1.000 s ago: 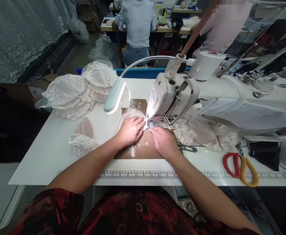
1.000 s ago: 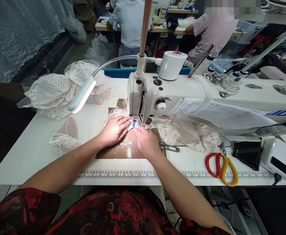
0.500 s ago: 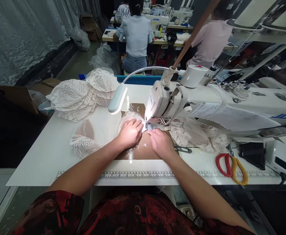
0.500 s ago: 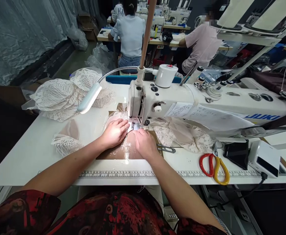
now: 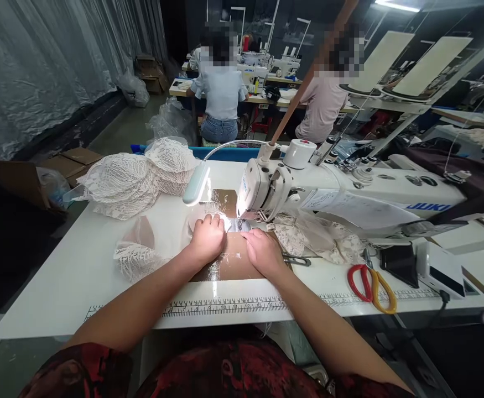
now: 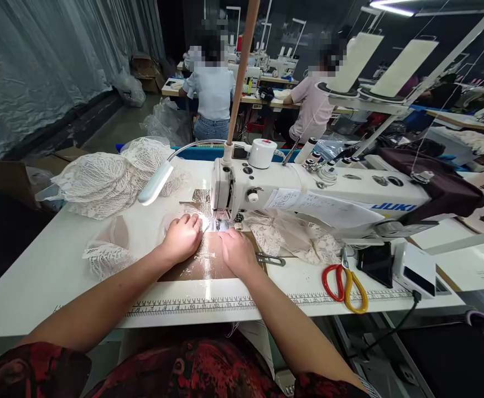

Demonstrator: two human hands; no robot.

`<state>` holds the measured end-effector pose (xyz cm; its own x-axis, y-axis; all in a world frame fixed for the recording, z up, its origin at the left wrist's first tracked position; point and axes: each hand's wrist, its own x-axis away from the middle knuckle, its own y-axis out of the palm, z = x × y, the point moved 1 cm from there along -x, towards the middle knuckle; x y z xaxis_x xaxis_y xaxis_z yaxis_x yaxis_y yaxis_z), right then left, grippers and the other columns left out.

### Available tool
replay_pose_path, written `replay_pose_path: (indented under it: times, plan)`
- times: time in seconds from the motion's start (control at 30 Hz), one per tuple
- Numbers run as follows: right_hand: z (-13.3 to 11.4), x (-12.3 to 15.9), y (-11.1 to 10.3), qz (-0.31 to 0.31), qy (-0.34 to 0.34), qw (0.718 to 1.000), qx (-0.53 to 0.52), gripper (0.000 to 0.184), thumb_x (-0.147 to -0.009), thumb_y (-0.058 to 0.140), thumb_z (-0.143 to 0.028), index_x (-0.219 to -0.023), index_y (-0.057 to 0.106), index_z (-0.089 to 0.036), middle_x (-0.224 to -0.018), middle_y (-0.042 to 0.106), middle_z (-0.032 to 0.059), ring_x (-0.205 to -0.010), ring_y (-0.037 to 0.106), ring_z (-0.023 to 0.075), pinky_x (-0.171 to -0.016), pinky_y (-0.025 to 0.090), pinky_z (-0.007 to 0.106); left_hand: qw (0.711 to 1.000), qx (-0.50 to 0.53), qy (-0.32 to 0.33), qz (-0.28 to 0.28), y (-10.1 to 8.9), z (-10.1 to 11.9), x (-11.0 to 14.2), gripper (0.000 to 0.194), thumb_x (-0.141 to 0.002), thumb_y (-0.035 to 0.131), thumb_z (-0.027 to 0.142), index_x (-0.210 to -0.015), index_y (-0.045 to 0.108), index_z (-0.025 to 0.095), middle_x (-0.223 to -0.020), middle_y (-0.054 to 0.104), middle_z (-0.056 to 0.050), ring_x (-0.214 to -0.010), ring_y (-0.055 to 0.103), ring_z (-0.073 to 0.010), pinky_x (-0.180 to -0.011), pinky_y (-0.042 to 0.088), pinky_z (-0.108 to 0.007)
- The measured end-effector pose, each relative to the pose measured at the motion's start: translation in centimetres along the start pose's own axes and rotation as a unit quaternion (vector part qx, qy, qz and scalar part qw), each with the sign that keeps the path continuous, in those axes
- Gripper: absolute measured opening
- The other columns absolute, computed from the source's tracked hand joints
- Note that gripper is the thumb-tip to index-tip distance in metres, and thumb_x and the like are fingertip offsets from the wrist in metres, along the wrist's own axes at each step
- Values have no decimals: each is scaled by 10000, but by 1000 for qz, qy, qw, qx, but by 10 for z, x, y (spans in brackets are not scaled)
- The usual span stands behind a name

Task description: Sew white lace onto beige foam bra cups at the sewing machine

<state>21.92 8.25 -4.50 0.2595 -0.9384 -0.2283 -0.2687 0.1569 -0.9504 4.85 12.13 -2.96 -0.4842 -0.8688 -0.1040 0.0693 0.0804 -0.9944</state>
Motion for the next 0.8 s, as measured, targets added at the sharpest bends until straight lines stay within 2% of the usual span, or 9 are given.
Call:
replay_pose_path:
  times: [0.1, 0.3, 0.5, 0.63, 0.7, 0.8]
  plan:
    - [1, 0, -1, 0, 0, 1000, -8, 354, -879, 391, -124, -1078, 679, -178, -913, 648, 76, -813, 573, 193, -723, 414, 297, 1000, 3, -23, -18, -6, -12, 0, 311, -858, 435, 195, -1087, 604, 68, -1157, 591, -205, -1036, 517, -338, -755, 424, -426]
    - [4, 0, -1, -3, 1, 999, -38, 327, -858, 423, -113, -1038, 689, -174, -915, 652, 66, -818, 582, 183, -730, 423, 287, 998, 21, -46, -34, -20, -33, -2, 198, -839, 445, 176, -889, 633, 138, -985, 654, -127, -966, 564, -277, -780, 454, -365]
    - [5, 2, -2, -2, 7, 997, -75, 289, -872, 447, -149, -1015, 696, -182, -928, 656, 65, -852, 590, 177, -745, 421, 278, 998, 45, -34, -36, -24, -37, 3, 153, -813, 474, 170, -845, 623, 158, -972, 654, -120, -955, 577, -286, -744, 458, -354]
    - [5, 3, -3, -1, 10, 995, -101, 270, -887, 450, -175, -985, 701, -195, -912, 654, 53, -831, 587, 164, -727, 418, 266, 996, 80, -18, -36, -30, -39, 10, 130, -797, 495, 196, -763, 618, 175, -848, 662, -89, -846, 599, -263, -655, 456, -327]
    - [5, 3, -5, 2, 13, 994, -112, 256, -889, 459, -186, -965, 704, -196, -897, 653, 49, -815, 585, 161, -709, 412, 261, 995, 95, -4, -30, -34, -38, 13, 131, -792, 502, 205, -768, 629, 184, -820, 666, -70, -803, 605, -239, -630, 456, -309]
    - [5, 3, -8, 12, 20, 992, -126, 251, -898, 455, -197, -933, 704, -201, -843, 651, 33, -776, 580, 152, -675, 396, 251, 985, 172, 11, 5, -38, -31, 17, 188, -805, 511, 233, -912, 659, 193, -901, 690, -55, -825, 624, -213, -674, 486, -297]
